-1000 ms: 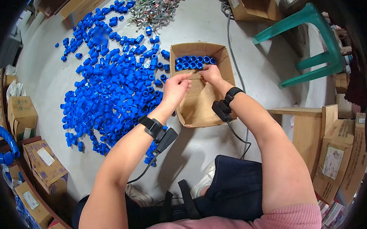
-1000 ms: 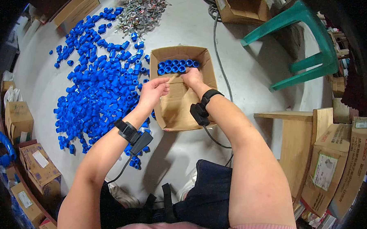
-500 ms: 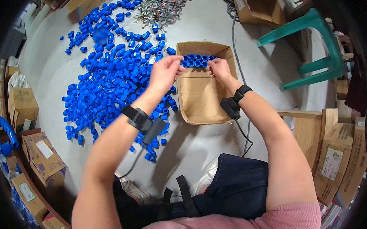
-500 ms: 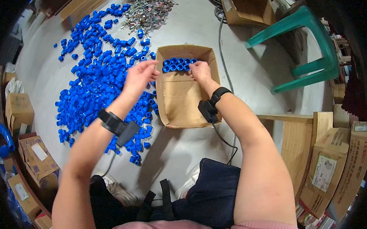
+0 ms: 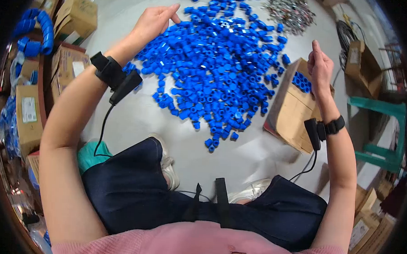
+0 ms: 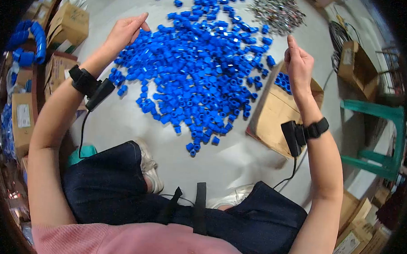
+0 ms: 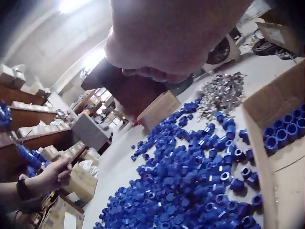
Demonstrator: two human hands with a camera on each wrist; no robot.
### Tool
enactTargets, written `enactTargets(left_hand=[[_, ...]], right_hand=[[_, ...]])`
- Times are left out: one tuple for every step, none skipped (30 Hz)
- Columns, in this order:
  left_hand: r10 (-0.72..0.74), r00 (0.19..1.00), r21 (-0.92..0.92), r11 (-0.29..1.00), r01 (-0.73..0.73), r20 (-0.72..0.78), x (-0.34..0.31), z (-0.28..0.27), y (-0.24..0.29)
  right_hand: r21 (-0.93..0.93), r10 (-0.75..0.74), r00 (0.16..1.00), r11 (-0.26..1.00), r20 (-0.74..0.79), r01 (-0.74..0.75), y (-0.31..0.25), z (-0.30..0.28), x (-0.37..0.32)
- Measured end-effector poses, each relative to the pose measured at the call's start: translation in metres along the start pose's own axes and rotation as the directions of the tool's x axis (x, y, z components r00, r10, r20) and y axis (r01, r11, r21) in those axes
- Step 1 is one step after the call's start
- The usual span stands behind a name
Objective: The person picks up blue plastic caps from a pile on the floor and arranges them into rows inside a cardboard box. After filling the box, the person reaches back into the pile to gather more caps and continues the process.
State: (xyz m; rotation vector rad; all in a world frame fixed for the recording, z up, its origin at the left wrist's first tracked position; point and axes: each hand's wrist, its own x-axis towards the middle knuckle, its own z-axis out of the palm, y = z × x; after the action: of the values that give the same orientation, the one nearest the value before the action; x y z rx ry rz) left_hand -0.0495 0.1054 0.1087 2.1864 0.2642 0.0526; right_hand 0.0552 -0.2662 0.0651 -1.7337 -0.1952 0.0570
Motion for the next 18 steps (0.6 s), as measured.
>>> enactTargets(left_hand=[[-0.015, 1.000, -0.006, 1.000, 0.015, -0.017, -0.005, -0.007, -0.021], [-0.089, 0.995, -0.001, 0.996, 0.089, -0.032, -0.010, -0.013, -0.041], [-0.163, 0.986, 0.002, 0.987, 0.163, -0.044, -0.014, -0.018, -0.057], [-0.226, 0.974, 0.080, 0.971, 0.224, 0.014, -0.017, -0.026, -0.071], [-0.239, 0.971, 0.071, 0.969, 0.238, 0.003, -0.020, -0.030, -0.085], [-0.247, 0.969, 0.128, 0.962, 0.243, 0.021, -0.023, -0.034, -0.098], [-0.257, 0.966, 0.186, 0.951, 0.246, 0.039, -0.027, -0.038, -0.110], [-0.279, 0.956, 0.233, 0.939, 0.253, 0.087, -0.029, -0.044, -0.122], [-0.290, 0.954, 0.228, 0.937, 0.266, 0.079, -0.034, -0.050, -0.130], [-0.282, 0.954, 0.270, 0.931, 0.246, 0.101, -0.041, -0.054, -0.139], [-0.274, 0.953, 0.309, 0.924, 0.225, 0.126, -0.046, -0.056, -0.147], [-0.239, 0.964, 0.295, 0.935, 0.197, 0.114, -0.053, -0.059, -0.168], [-0.245, 0.963, 0.286, 0.936, 0.205, 0.113, -0.062, -0.062, -0.181], [-0.284, 0.957, 0.236, 0.936, 0.261, 0.068, -0.074, -0.063, -0.194], [-0.321, 0.947, 0.181, 0.933, 0.312, 0.025, -0.085, -0.063, -0.205], [-0.322, 0.946, 0.165, 0.935, 0.313, 0.026, -0.095, -0.062, -0.219], [-0.424, 0.905, 0.037, 0.904, 0.425, -0.035, -0.105, -0.061, -0.233], [-0.530, 0.844, -0.097, 0.847, 0.522, -0.080, -0.114, -0.056, -0.244]], right_hand=[[-0.003, -0.003, 1.000, 1.000, 0.023, 0.003, -0.006, 0.014, -0.003], [-0.016, -0.064, 0.995, 0.998, 0.070, 0.066, -0.013, 0.030, -0.007], [-0.026, -0.124, 0.985, 0.991, 0.117, 0.128, -0.020, 0.045, -0.012], [-0.015, -0.059, 0.985, 0.998, 0.165, 0.062, -0.026, 0.060, -0.016], [-0.061, -0.058, 0.978, 0.996, 0.200, 0.072, -0.025, 0.076, -0.019], [-0.097, -0.042, 0.968, 0.993, 0.246, 0.068, -0.028, 0.094, -0.024], [-0.132, -0.026, 0.957, 0.989, 0.289, 0.066, -0.030, 0.111, -0.029], [-0.144, -0.077, 0.933, 0.980, 0.353, 0.135, -0.025, 0.128, -0.030], [-0.150, -0.123, 0.901, 0.968, 0.415, 0.201, -0.025, 0.146, -0.033], [-0.199, -0.104, 0.884, 0.956, 0.455, 0.215, -0.026, 0.161, -0.039], [-0.180, -0.081, 0.871, 0.965, 0.485, 0.190, -0.028, 0.176, -0.045], [-0.179, -0.098, 0.852, 0.959, 0.514, 0.219, -0.024, 0.189, -0.048], [-0.179, -0.115, 0.833, 0.952, 0.541, 0.248, -0.020, 0.201, -0.051], [-0.196, -0.075, 0.827, 0.956, 0.557, 0.219, -0.019, 0.209, -0.054], [-0.198, -0.055, 0.835, 0.961, 0.548, 0.194, -0.020, 0.217, -0.058], [-0.188, -0.004, 0.850, 0.975, 0.527, 0.121, -0.018, 0.223, -0.060], [-0.177, 0.050, 0.860, 0.983, 0.507, 0.047, -0.012, 0.228, -0.062], [-0.149, 0.101, 0.868, 0.988, 0.486, -0.031, -0.005, 0.233, -0.065]])
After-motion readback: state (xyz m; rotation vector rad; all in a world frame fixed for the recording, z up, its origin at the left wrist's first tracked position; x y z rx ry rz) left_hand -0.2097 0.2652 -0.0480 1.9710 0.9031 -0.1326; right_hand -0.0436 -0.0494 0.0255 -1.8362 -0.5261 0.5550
